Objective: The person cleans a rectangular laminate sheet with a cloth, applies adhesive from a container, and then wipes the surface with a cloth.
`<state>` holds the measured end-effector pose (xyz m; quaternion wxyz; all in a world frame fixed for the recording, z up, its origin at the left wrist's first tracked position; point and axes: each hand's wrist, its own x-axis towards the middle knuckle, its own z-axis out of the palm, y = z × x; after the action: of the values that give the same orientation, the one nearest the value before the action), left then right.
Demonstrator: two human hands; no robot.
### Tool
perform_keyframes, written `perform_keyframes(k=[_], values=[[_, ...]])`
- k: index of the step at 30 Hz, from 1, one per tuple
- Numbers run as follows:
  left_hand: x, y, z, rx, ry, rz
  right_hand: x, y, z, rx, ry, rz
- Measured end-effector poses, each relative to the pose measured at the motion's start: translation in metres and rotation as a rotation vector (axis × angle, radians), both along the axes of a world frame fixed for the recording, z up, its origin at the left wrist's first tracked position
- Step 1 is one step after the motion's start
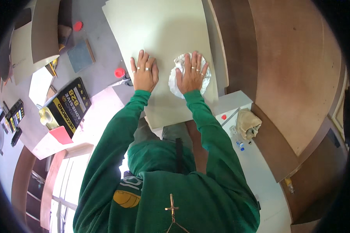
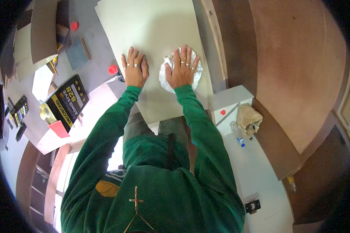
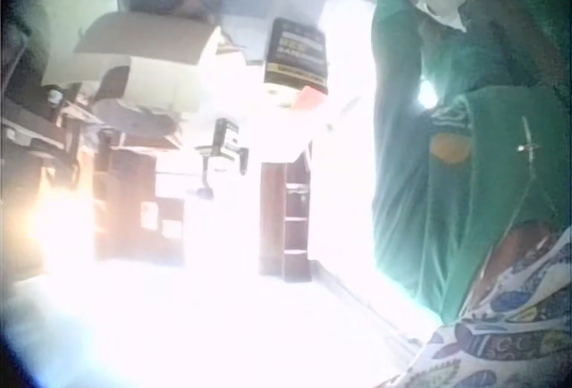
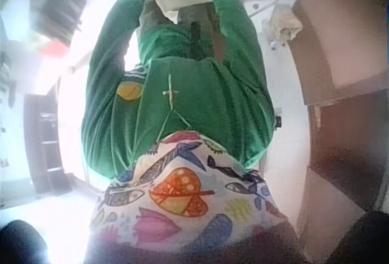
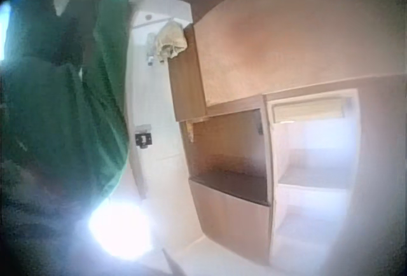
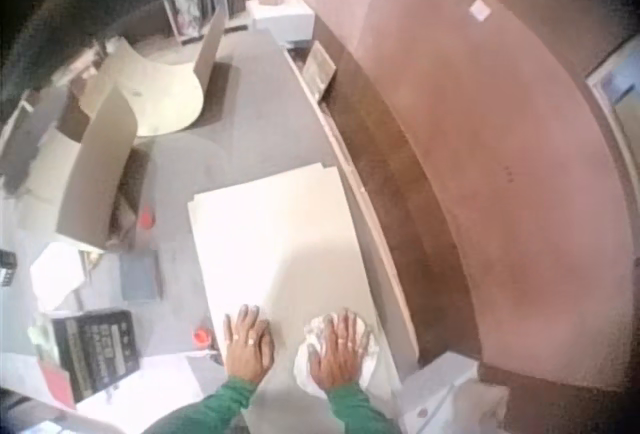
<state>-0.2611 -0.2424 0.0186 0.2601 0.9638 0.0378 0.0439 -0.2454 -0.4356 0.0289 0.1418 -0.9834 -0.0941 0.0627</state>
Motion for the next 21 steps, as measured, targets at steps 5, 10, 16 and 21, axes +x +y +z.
perform_keyframes(k=[5,10,16,21], values=[[0.004,0.0,0.003,0.027,0.082,-0.019,0.111,0.025,-0.001,0.008,-0.046,0.058],[0.001,0.003,0.005,0.029,0.14,-0.025,0.185,0.045,-0.014,0.042,-0.134,0.128],[0.001,0.004,0.006,0.008,0.06,-0.021,0.295,0.078,-0.021,0.042,-0.312,0.161],[0.003,0.002,0.003,0.003,0.043,-0.029,0.242,0.064,-0.026,0.009,-0.292,0.221]])
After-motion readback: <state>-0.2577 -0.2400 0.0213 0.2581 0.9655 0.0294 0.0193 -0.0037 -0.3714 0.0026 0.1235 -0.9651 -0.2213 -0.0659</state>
